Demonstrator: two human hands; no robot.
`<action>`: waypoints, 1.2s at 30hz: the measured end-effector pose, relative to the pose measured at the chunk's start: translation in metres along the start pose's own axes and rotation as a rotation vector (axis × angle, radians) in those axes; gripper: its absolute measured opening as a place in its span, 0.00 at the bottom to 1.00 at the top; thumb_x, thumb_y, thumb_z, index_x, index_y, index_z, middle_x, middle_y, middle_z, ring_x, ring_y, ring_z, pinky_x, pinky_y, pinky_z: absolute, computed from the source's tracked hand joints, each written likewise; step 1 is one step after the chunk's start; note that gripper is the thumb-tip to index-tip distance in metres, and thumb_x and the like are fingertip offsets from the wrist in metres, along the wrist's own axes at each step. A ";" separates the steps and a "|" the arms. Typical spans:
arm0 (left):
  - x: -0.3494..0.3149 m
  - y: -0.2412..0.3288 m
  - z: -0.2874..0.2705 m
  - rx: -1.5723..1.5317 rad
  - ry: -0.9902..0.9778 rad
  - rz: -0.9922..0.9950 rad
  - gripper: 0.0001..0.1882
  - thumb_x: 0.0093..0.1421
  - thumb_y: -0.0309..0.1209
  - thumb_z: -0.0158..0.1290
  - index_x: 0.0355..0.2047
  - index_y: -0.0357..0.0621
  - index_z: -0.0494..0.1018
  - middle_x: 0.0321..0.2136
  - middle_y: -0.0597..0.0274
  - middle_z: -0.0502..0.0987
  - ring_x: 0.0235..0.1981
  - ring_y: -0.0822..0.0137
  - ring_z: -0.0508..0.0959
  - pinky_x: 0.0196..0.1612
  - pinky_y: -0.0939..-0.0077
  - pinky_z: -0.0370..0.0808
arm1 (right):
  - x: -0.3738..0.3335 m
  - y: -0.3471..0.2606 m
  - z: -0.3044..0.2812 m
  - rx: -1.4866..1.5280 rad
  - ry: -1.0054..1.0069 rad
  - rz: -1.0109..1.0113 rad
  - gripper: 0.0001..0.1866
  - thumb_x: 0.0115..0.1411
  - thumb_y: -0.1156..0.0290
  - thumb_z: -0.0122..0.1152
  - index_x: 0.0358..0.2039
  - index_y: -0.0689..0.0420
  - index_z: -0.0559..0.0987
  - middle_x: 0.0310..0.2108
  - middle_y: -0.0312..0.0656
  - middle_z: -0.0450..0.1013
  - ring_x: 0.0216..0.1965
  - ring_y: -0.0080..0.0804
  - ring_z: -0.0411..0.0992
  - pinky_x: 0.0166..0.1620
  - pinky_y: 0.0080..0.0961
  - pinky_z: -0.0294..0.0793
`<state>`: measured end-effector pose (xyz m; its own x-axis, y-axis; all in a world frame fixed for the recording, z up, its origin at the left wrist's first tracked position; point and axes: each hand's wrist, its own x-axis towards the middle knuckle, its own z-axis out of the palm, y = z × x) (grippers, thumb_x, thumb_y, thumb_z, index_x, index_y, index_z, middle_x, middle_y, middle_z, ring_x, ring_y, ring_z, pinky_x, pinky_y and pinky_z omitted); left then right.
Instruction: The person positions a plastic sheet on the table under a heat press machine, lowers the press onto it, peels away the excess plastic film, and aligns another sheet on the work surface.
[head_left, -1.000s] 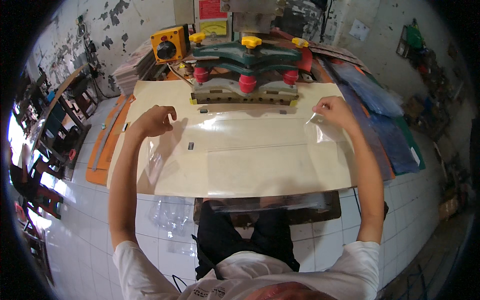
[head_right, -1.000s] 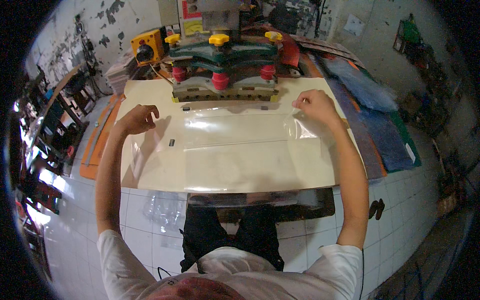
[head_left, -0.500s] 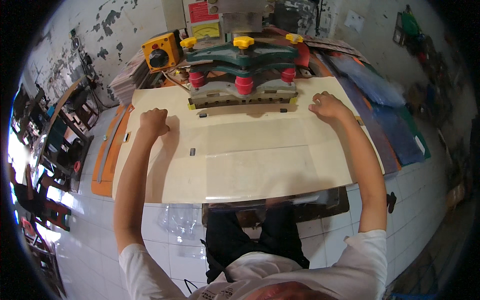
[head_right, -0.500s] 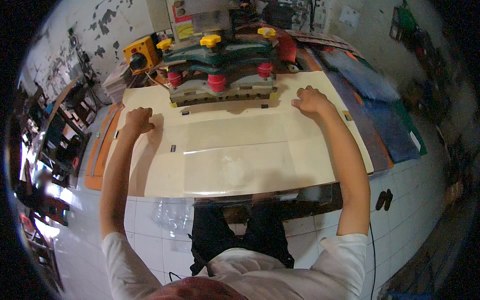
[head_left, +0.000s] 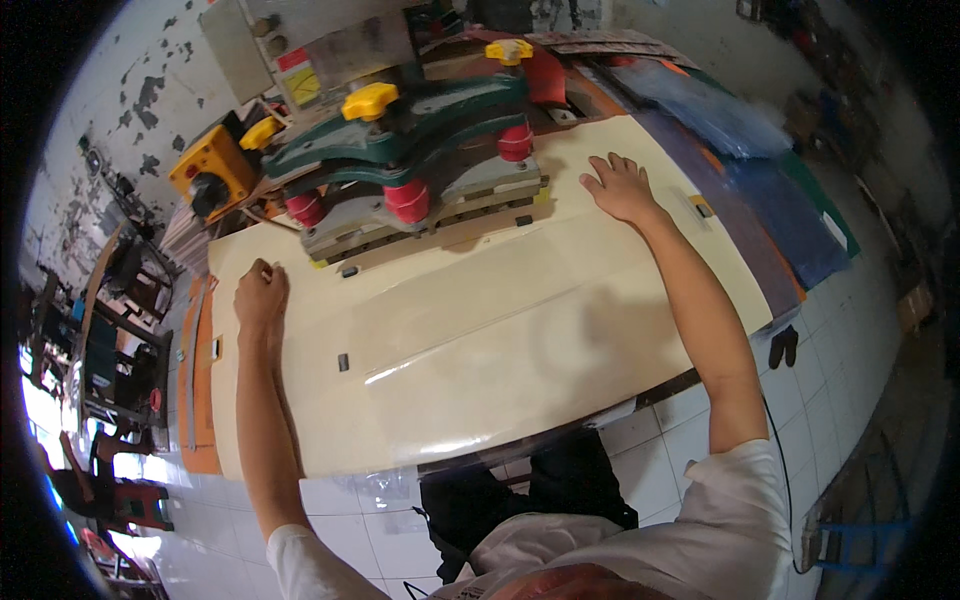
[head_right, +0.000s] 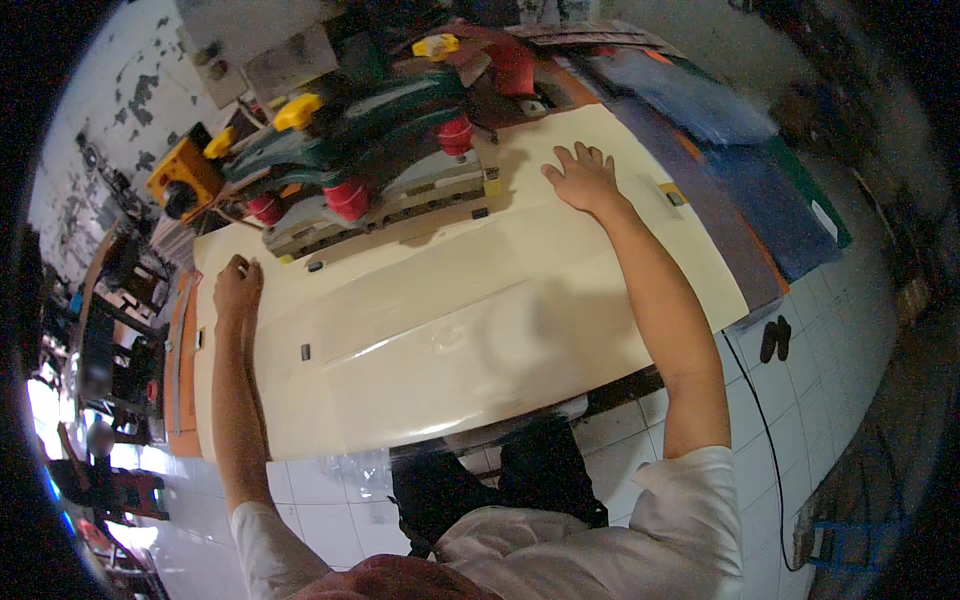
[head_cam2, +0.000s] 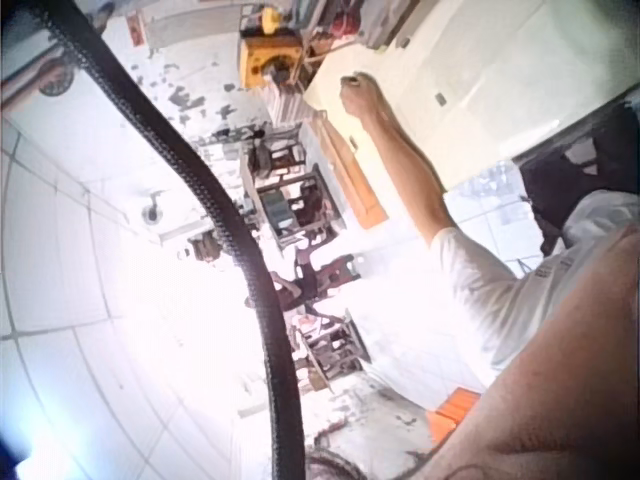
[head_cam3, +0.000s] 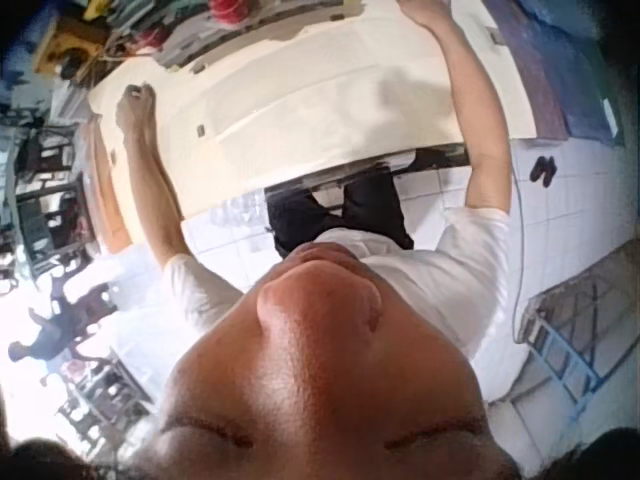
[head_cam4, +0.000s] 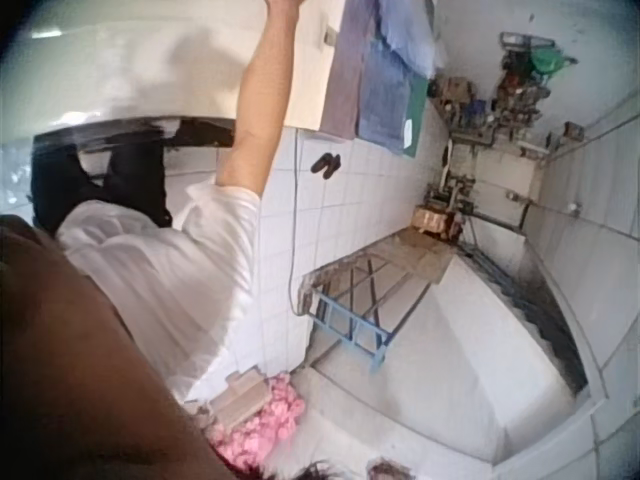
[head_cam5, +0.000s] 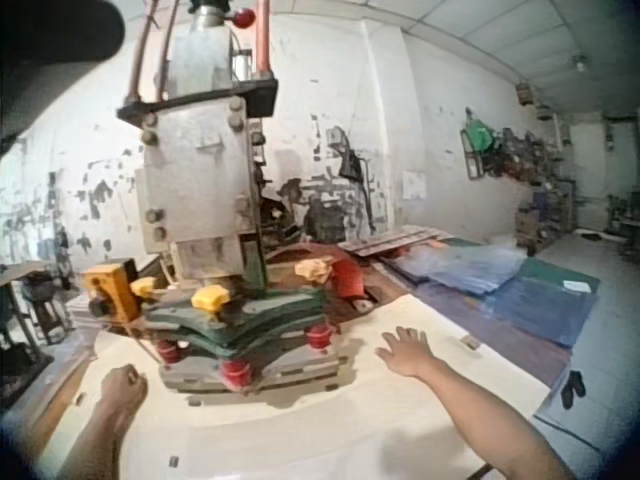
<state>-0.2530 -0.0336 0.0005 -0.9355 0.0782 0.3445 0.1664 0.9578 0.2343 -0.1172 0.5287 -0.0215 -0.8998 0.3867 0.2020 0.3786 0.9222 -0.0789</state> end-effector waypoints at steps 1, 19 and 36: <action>-0.005 0.003 0.000 0.000 0.068 -0.052 0.16 0.59 0.43 0.51 0.33 0.42 0.76 0.29 0.47 0.81 0.35 0.44 0.80 0.39 0.53 0.75 | -0.001 0.002 0.000 0.003 -0.005 -0.034 0.34 0.66 0.43 0.41 0.66 0.46 0.61 0.66 0.53 0.55 0.66 0.55 0.53 0.66 0.59 0.46; 0.013 -0.033 0.034 -0.027 0.216 0.172 0.17 0.56 0.43 0.51 0.35 0.43 0.78 0.35 0.49 0.78 0.40 0.47 0.78 0.43 0.56 0.74 | 0.008 0.005 -0.012 0.276 0.336 0.089 0.43 0.63 0.49 0.51 0.70 0.59 0.48 0.61 0.59 0.64 0.58 0.62 0.65 0.61 0.42 0.63; -0.006 -0.030 0.012 -0.093 0.263 0.105 0.14 0.51 0.38 0.51 0.27 0.42 0.80 0.34 0.43 0.78 0.39 0.45 0.78 0.46 0.54 0.75 | 0.018 0.023 0.000 0.138 0.182 0.013 0.23 0.58 0.52 0.62 0.39 0.63 0.77 0.36 0.49 0.75 0.39 0.44 0.73 0.46 0.34 0.70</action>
<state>-0.2557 -0.0598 -0.0192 -0.8005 0.0900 0.5925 0.2974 0.9180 0.2624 -0.1251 0.5566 -0.0191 -0.8361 0.4028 0.3723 0.3453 0.9139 -0.2134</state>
